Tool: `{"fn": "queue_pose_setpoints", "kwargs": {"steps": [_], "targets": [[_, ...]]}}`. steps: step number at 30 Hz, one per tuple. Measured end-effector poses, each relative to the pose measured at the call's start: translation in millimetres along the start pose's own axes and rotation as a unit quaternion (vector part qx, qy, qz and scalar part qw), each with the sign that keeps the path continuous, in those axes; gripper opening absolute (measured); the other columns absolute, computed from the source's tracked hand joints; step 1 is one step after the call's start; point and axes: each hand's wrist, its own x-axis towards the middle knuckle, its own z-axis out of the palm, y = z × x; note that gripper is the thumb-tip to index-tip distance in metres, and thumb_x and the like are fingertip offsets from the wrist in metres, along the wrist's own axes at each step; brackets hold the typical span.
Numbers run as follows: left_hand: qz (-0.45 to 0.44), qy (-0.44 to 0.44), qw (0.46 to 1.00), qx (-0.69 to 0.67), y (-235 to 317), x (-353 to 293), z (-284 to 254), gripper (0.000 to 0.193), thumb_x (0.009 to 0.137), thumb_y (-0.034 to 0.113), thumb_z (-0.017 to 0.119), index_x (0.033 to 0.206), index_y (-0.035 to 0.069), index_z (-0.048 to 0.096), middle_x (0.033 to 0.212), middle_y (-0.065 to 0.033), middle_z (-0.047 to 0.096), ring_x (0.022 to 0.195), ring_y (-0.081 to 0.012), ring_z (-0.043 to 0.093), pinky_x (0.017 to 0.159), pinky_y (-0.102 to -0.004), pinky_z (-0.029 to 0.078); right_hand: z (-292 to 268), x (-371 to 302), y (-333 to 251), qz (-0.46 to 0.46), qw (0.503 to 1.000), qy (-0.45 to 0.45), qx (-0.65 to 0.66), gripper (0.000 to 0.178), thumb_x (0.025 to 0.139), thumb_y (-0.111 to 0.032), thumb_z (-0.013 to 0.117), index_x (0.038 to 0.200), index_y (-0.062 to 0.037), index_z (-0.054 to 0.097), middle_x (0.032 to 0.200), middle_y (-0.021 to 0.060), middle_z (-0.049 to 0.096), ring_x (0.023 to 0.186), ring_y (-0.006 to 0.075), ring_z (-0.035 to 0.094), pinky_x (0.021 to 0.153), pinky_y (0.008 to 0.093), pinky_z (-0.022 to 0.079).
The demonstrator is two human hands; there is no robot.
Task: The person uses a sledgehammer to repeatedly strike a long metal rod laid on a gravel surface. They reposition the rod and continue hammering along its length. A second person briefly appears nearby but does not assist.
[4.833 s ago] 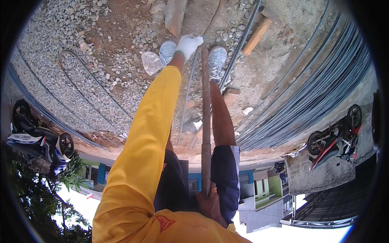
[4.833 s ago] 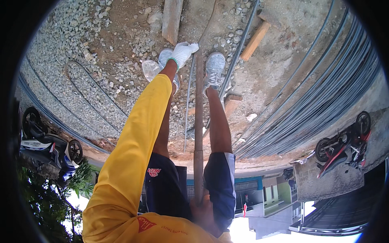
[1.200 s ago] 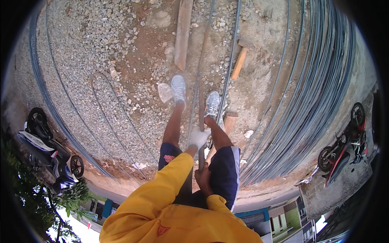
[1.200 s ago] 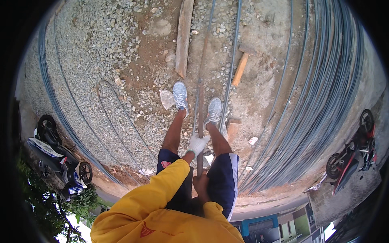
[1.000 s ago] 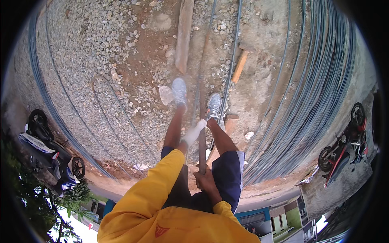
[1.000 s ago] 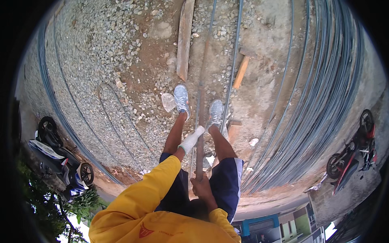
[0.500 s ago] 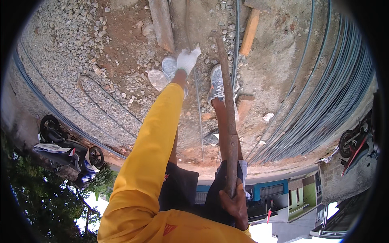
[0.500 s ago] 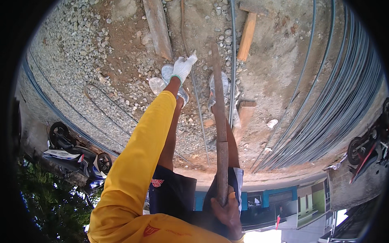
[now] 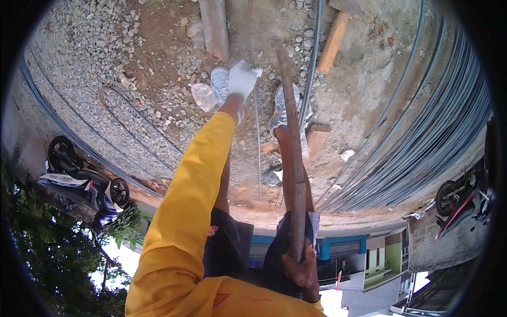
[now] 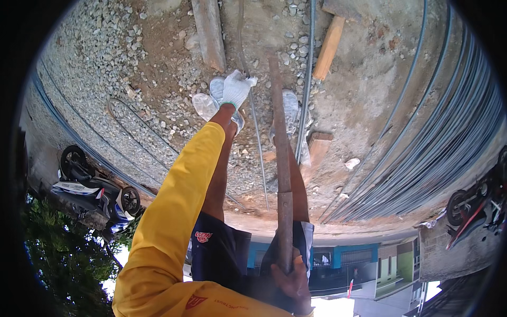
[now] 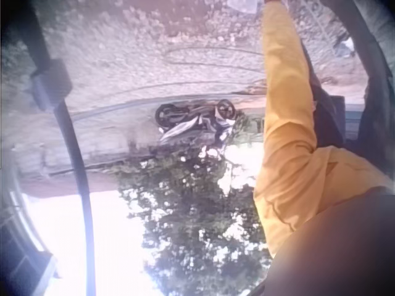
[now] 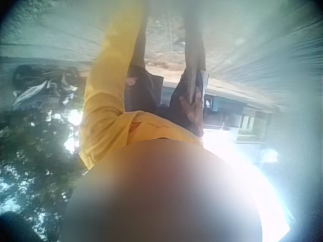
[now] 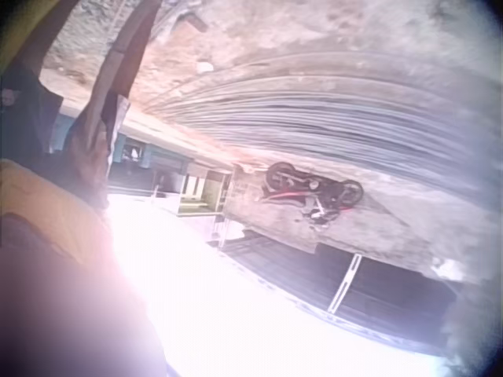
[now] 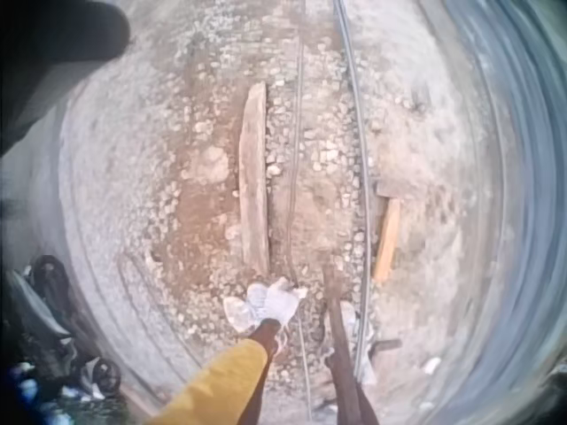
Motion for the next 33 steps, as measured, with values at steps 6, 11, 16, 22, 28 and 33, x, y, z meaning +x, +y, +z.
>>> {"fn": "queue_pose_setpoints", "kwargs": {"steps": [6,11,16,22,28,33], "targets": [[-0.003,0.022,1.0,0.017,29,-16,29,0.028,0.087,0.027,0.082,0.092,0.003,0.068,0.086,-0.0177,0.076,0.083,-0.0355,0.072,0.078,-0.0422,0.055,-18,-34,-62,0.009,1.0,-0.017,0.001,0.068,0.091,0.003,0.075,0.153,-0.0016,0.048,0.086,0.0008,0.062,0.067,0.0075,0.059,0.057,0.0278,0.048],[0.027,0.041,0.998,0.034,39,-24,30,0.03,0.088,0.03,0.08,0.092,0.004,0.065,0.084,-0.0199,0.074,0.084,-0.042,0.072,0.077,-0.0472,0.056,-30,-58,-95,-0.021,0.999,-0.021,0.019,0.073,0.087,0.013,0.065,0.156,0.0025,0.041,0.07,0.0039,0.059,0.045,0.0113,0.055,0.04,0.0272,0.042],[0.046,0.025,0.997,0.064,57,-41,51,0.032,0.089,0.036,0.079,0.093,0.007,0.066,0.085,-0.0207,0.073,0.087,-0.044,0.071,0.078,-0.0495,0.057,-41,-107,-129,0.082,0.994,0.074,0.022,0.082,0.082,0.014,0.065,0.158,0.0016,0.038,0.069,0.007,0.062,0.043,0.0141,0.056,0.036,0.0294,0.037],[0.076,0.024,0.992,0.097,65,-45,65,0.031,0.089,0.037,0.078,0.095,0.009,0.069,0.091,-0.0186,0.073,0.091,-0.0417,0.072,0.08,-0.0506,0.057,-32,-130,-150,0.054,0.998,0.035,0.014,0.085,0.083,0.016,0.064,0.161,-0.0009,0.033,0.07,0.0084,0.062,0.043,0.0159,0.057,0.037,0.0304,0.038],[0.046,0.034,0.99,0.126,61,-51,34,0.031,0.09,0.038,0.077,0.093,0.008,0.069,0.092,-0.0186,0.073,0.092,-0.0393,0.073,0.081,-0.0489,0.058,-2,-126,-105,0.063,0.996,0.024,-0.057,0.076,0.091,0.012,0.063,0.159,-0.0038,0.032,0.072,0.0055,0.058,0.05,0.0151,0.059,0.044,0.032,0.046],[0.067,0.04,0.989,0.122,67,-90,-14,0.024,0.086,0.028,0.078,0.093,0.009,0.065,0.088,-0.0166,0.068,0.083,-0.0397,0.071,0.074,-0.0477,0.057,3,-164,-70,0.059,0.963,0.045,-0.259,0.056,0.097,-0.009,0.064,0.15,-0.0066,0.047,0.082,0.0036,0.065,0.064,0.0129,0.063,0.057,0.0307,0.051]]}}
